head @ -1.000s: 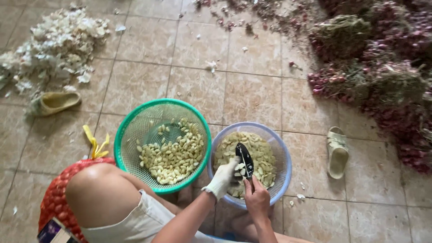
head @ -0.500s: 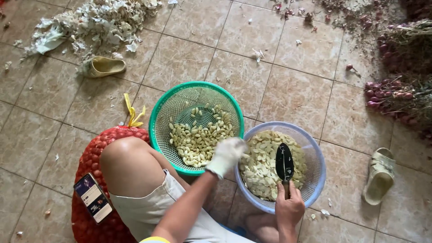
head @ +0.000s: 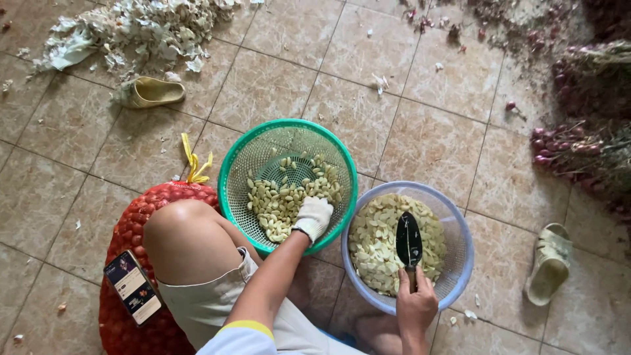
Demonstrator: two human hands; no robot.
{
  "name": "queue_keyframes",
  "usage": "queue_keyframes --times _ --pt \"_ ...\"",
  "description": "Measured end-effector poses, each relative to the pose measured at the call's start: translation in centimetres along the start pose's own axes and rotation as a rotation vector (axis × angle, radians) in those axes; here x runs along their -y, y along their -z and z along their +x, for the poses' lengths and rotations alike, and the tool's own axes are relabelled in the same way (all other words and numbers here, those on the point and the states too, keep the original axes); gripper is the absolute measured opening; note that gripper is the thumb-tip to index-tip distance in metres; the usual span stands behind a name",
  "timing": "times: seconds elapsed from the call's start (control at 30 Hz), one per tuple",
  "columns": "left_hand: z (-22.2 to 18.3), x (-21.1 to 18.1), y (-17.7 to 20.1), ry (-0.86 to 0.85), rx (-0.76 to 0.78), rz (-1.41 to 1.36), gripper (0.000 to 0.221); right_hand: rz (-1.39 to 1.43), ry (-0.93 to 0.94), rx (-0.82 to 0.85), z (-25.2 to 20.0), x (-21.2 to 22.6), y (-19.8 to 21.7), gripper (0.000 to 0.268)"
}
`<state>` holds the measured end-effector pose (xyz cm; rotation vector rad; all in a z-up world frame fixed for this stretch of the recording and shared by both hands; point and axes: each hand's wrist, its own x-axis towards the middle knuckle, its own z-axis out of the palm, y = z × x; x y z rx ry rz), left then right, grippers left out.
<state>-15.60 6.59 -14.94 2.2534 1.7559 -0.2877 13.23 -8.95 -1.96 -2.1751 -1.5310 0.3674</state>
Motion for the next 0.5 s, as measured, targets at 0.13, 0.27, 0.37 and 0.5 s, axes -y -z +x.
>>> queue_keyframes --times 0.13,0.27,0.37,0.5 --pt "-1.2 0.3 1.2 0.071 -0.029 -0.045 0.024 0.029 -0.011 -0.015 -0.1 -0.7 -0.3 0.053" --pt "-3.7 -0.7 9.7 0.457 0.083 -0.543 0.037 0.158 -0.104 0.008 0.2 -0.5 -0.9 0.051" --pt "-5.4 -3.4 13.1 0.227 -0.269 -0.811 0.028 0.401 -0.115 0.087 0.1 -2.2 -2.4 0.032" --pt "-9.4 -7.4 17.9 0.188 0.025 -0.879 0.038 0.640 -0.249 0.176 -0.8 3.0 -0.6 0.006"
